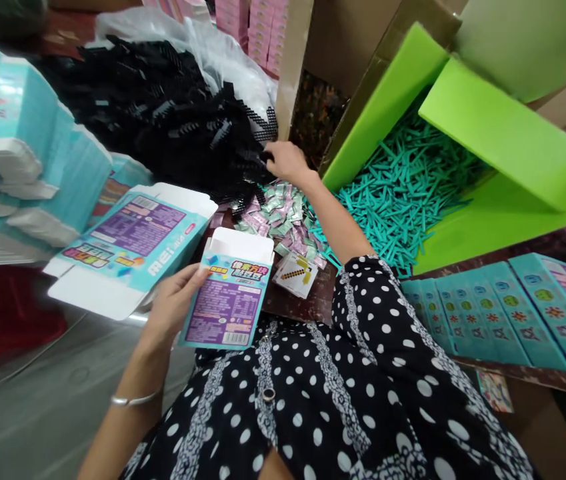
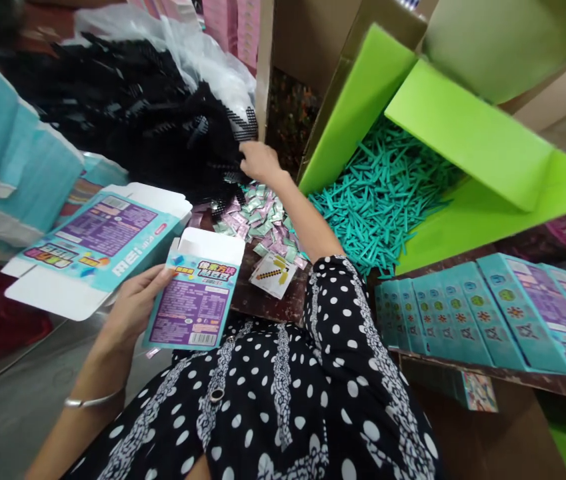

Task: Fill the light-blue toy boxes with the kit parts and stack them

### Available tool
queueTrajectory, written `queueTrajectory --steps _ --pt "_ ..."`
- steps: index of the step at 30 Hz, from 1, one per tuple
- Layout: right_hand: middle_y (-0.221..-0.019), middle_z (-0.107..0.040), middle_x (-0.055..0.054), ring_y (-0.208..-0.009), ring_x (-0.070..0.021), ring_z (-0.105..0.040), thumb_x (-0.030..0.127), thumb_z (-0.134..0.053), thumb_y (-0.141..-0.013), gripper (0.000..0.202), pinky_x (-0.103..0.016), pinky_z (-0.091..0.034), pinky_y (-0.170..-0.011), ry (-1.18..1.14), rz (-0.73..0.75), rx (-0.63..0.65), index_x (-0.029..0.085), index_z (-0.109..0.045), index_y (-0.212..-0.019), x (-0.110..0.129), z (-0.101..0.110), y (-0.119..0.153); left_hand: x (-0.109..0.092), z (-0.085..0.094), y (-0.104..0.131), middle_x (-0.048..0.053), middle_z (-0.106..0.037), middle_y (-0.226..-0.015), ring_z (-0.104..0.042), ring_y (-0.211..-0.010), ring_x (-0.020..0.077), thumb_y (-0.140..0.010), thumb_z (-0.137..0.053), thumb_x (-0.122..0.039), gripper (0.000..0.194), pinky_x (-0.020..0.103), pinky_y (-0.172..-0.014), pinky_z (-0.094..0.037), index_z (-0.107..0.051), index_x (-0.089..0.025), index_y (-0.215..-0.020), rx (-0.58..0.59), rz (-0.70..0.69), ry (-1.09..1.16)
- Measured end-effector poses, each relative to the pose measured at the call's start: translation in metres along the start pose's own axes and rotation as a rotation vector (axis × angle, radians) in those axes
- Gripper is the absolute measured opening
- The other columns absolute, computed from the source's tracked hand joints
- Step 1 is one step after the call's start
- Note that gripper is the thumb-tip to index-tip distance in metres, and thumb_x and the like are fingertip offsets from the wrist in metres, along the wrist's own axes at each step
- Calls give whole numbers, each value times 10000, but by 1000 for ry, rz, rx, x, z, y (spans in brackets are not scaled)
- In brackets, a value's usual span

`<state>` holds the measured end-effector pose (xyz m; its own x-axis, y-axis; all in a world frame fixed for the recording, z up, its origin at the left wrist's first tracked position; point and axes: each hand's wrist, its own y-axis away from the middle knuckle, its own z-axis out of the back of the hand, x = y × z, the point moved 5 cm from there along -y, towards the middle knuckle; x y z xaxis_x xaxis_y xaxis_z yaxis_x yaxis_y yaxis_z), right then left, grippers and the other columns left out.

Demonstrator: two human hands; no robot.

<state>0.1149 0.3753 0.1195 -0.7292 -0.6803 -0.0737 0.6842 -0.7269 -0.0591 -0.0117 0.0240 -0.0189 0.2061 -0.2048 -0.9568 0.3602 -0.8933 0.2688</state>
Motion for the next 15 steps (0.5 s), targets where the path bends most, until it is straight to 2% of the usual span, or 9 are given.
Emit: queueTrajectory --steps 3,6,8,11,15 --pt "-1340 -777 -187 -1282 -345 -726 173 -493 -1061 425 -501 -550 -1166 -135 -50 -132 96 -677 -1436 -32 32 26 -2 -10 -5 116 -875 -1034 -781 -867 267 -786 -931 -743 686 332 -754 -620 -869 -158 -1140 33 -26 2" --pt "-1063 -781 -78 -1005 -232 -767 216 -500 -1066 474 -397 -613 -994 -484 -35 -205 143 -563 -1530 -45 52 68 -9 -21 -10 111 -863 -977 -757 -817 238 -790 -943 -687 617 320 -712 -601 -873 -152 -1089 41 -72 22" --pt "-926 -736 -19 -855 -189 -747 291 -544 -1065 447 -336 -615 -855 -752 -4 -189 175 -559 -1496 -40 56 101 -13 -27 -12 105 -857 -957 -745 -808 223 -810 -938 -644 565 323 -722 -599 -876 -149 -1077 41 -108 31" --pt "-825 -684 13 -770 -175 -719 380 -646 -1014 358 -291 -572 -733 -1023 39 -123 191 -610 -1316 -17 52 147 -18 -33 -9 96 -854 -955 -734 -789 209 -834 -923 -625 530 337 -746 -603 -876 -153 -1070 31 -145 34" --pt "-768 -670 31 -757 -169 -677 369 -732 -938 269 -289 -516 -744 -1063 110 -75 204 -628 -1124 20 43 187 -25 -34 0 86 -855 -981 -730 -812 196 -872 -907 -602 483 331 -786 -607 -868 -160 -1063 7 -202 36"
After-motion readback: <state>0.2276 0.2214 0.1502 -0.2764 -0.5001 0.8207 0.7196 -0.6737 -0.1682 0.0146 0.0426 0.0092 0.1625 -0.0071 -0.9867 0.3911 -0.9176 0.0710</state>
